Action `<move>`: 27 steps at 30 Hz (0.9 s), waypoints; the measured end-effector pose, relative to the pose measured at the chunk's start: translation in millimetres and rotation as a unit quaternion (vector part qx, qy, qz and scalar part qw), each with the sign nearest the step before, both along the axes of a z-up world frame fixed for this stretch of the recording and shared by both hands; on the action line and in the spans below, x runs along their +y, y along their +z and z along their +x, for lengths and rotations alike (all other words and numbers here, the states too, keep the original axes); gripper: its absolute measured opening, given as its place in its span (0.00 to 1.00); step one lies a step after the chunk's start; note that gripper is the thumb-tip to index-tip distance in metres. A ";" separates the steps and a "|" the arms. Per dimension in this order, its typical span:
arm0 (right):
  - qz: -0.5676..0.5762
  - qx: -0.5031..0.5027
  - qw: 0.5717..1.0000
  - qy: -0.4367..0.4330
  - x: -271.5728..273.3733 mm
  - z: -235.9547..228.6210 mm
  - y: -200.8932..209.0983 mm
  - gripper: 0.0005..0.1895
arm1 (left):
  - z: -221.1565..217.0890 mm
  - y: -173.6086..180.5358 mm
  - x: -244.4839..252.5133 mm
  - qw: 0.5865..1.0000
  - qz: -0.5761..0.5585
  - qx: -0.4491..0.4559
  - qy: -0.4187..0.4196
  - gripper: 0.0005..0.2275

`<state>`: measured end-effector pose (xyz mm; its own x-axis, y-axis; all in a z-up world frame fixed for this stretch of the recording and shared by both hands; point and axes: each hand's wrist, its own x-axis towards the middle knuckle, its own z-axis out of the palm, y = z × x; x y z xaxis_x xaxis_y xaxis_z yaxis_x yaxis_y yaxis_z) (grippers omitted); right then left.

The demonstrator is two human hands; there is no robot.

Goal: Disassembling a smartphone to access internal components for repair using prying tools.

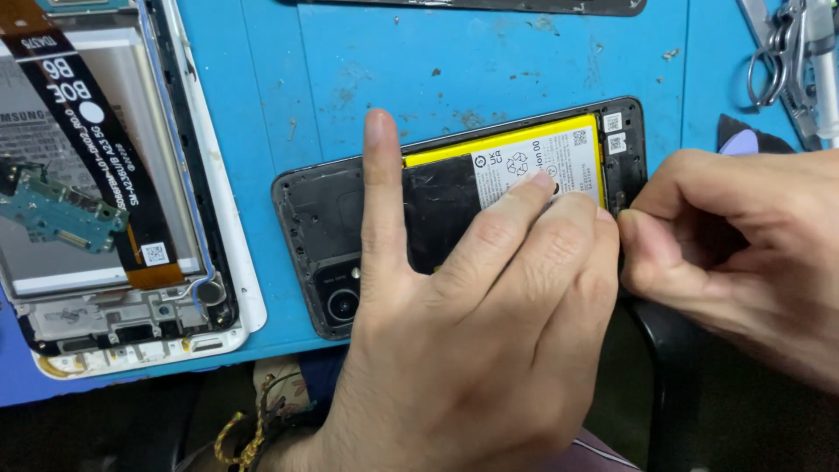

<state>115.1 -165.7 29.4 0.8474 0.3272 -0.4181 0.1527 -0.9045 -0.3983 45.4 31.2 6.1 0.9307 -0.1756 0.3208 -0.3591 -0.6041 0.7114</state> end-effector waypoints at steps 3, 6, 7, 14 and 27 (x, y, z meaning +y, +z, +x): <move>0.012 0.014 1.000 -0.022 -2.7 -1.1 -1.9 0.07 | -0.9 -3.0 1.7 1.000 -0.004 -0.002 -0.013 0.11; 0.030 0.023 0.999 -0.015 -7.7 1.5 -4.7 0.08 | -2.6 -4.5 2.5 1.000 0.007 -0.013 -0.011 0.09; 0.030 0.023 0.999 -0.014 -10.7 2.2 -6.7 0.08 | -3.3 -5.1 2.0 1.000 0.007 -0.012 -0.011 0.09; 0.033 0.034 0.999 -0.002 -18.9 7.6 -10.9 0.07 | -5.5 -6.6 3.9 1.000 -0.012 -0.015 -0.015 0.06; 0.006 0.027 1.000 -0.014 -31.8 0.4 -13.1 0.04 | -8.5 -5.4 3.7 0.999 -0.015 0.012 -0.029 0.08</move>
